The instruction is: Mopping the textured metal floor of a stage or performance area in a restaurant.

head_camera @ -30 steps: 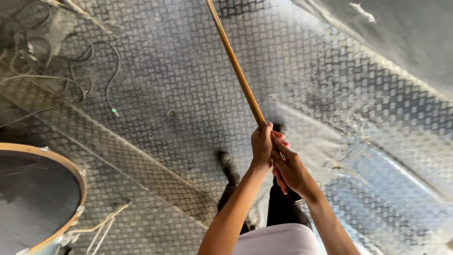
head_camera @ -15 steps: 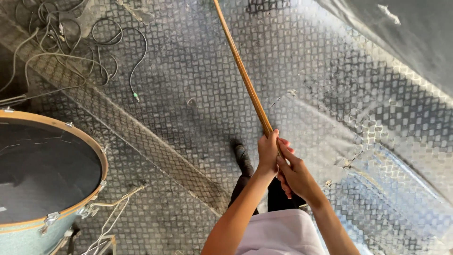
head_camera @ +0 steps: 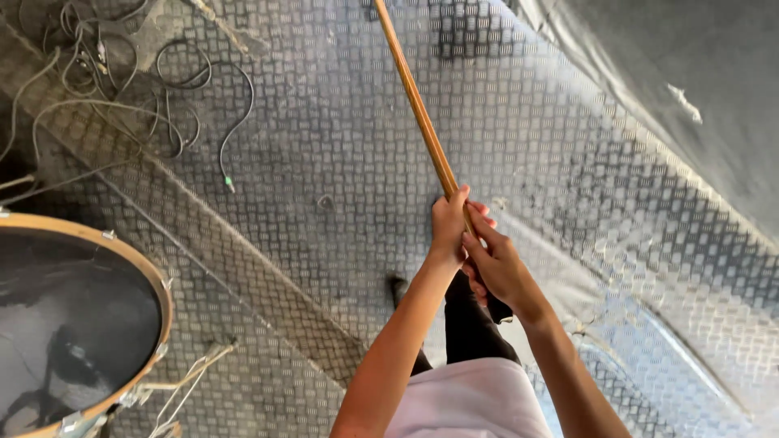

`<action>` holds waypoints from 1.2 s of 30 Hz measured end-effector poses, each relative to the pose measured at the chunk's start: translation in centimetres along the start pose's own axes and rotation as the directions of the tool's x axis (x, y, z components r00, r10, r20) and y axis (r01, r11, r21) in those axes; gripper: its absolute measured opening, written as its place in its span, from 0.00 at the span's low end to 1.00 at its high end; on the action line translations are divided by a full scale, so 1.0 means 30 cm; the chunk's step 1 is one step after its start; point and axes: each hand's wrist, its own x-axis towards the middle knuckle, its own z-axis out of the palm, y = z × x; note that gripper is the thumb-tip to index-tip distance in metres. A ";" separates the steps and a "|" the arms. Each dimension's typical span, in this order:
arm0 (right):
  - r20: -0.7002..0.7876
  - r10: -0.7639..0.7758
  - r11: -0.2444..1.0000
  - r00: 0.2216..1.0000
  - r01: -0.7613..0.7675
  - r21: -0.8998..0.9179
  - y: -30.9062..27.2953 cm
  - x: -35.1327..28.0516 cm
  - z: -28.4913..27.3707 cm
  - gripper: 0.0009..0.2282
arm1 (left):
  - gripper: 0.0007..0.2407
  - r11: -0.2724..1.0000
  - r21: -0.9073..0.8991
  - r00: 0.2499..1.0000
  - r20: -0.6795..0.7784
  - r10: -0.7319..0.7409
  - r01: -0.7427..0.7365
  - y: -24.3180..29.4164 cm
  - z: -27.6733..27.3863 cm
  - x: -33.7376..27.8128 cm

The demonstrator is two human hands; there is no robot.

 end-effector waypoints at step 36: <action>-0.047 0.026 0.976 0.999 -0.015 0.215 -0.033 -0.037 0.178 0.27 | 0.18 0.961 0.277 0.947 0.305 -0.099 0.011 0.148 -0.216 0.019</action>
